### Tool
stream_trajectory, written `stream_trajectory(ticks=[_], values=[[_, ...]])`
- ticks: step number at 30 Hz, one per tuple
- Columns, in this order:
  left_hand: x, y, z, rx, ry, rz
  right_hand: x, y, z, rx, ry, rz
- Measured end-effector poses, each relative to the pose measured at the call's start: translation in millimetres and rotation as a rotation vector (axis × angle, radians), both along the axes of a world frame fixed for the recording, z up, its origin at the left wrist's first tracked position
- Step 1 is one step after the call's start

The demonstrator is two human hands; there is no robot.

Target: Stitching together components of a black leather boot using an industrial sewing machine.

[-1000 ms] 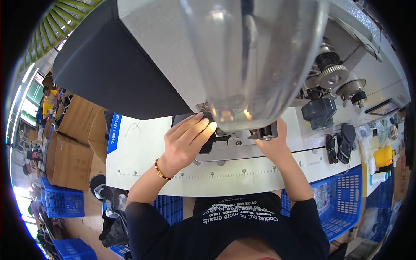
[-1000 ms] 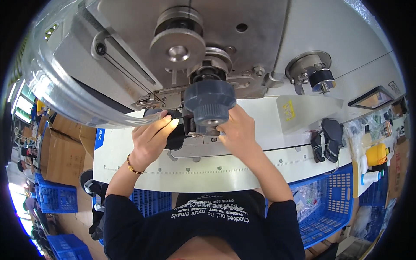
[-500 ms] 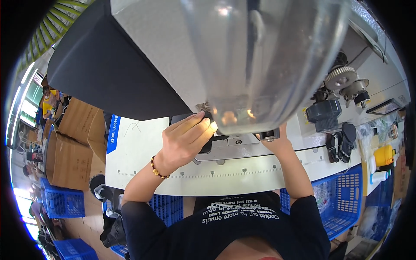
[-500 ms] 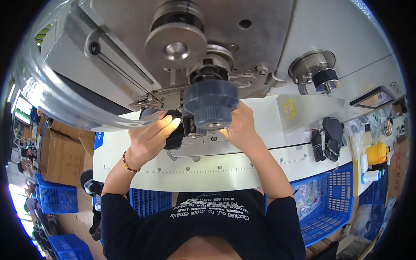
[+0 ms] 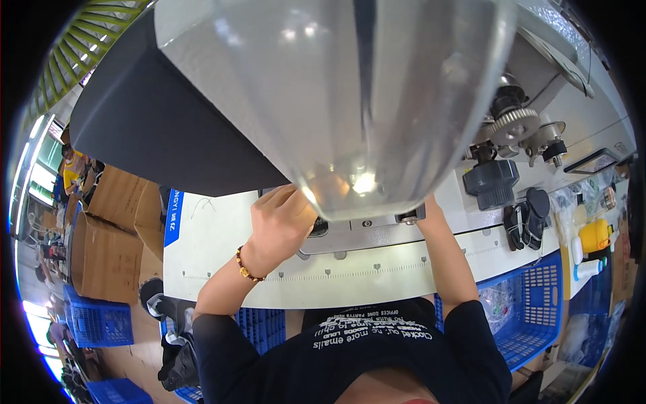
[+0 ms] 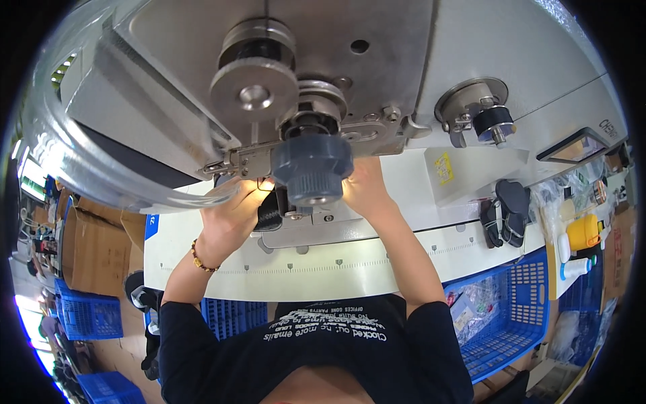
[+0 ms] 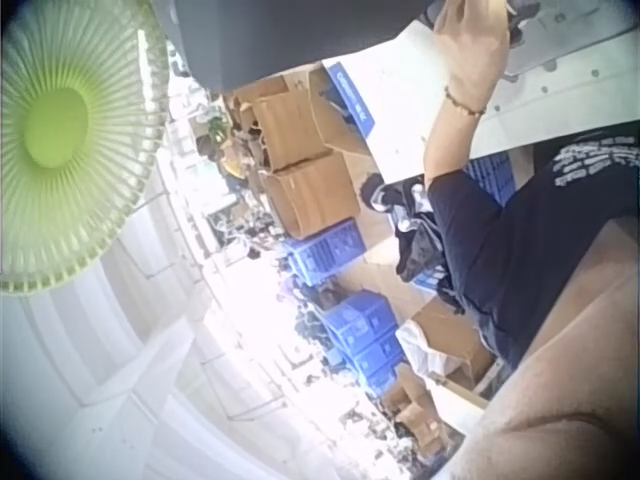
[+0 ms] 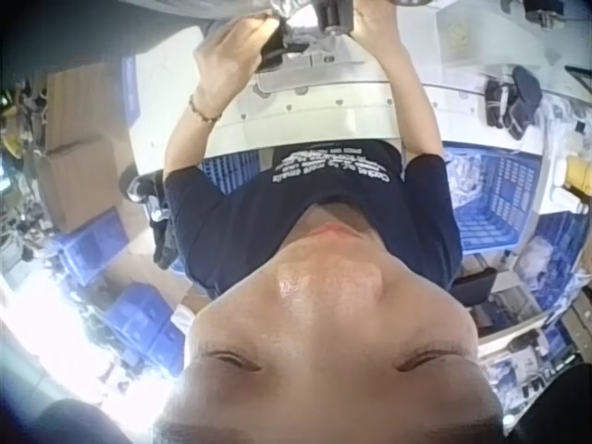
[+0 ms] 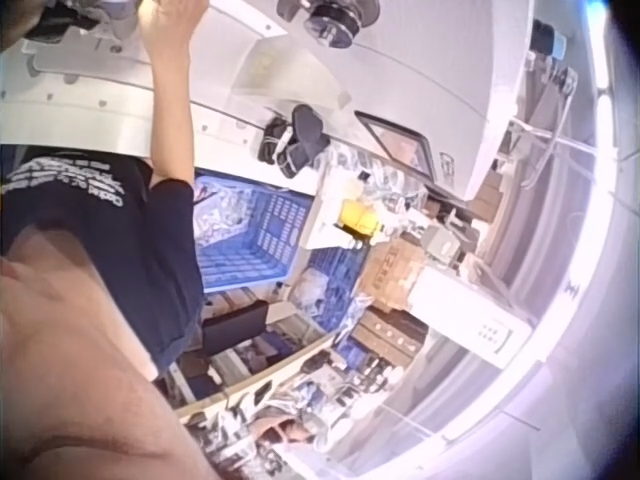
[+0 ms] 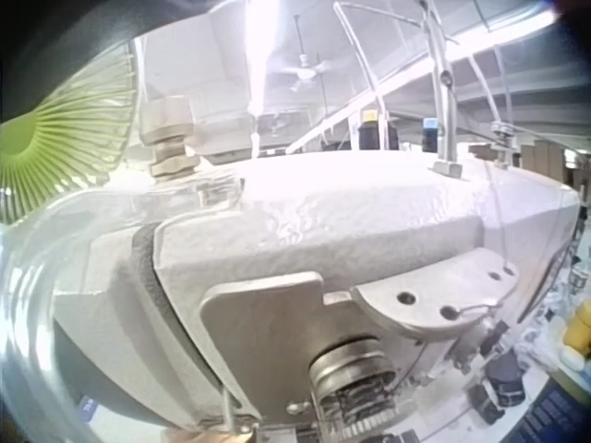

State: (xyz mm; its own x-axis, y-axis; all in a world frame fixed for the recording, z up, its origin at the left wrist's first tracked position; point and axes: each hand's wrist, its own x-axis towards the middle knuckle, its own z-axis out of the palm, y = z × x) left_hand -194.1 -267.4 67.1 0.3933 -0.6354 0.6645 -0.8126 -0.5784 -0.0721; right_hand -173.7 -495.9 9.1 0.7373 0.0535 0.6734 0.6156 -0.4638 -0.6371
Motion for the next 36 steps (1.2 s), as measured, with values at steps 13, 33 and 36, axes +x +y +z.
stream_trajectory(ticks=[13, 33, 36], values=[[-21.9, -14.7, 19.3, 0.028, 0.137, 0.157, 15.7, -6.0, -2.8, -0.134, 0.091, 0.048], [-48.2, 101.5, 32.4, 0.166, 0.424, 0.57, -71.6, 64.7, 19.3, 0.408, 0.562, 0.496], [-47.9, 50.9, 28.8, 0.389, 0.426, 0.294, -69.0, 62.1, 14.1, 0.373, 0.566, 0.486]])
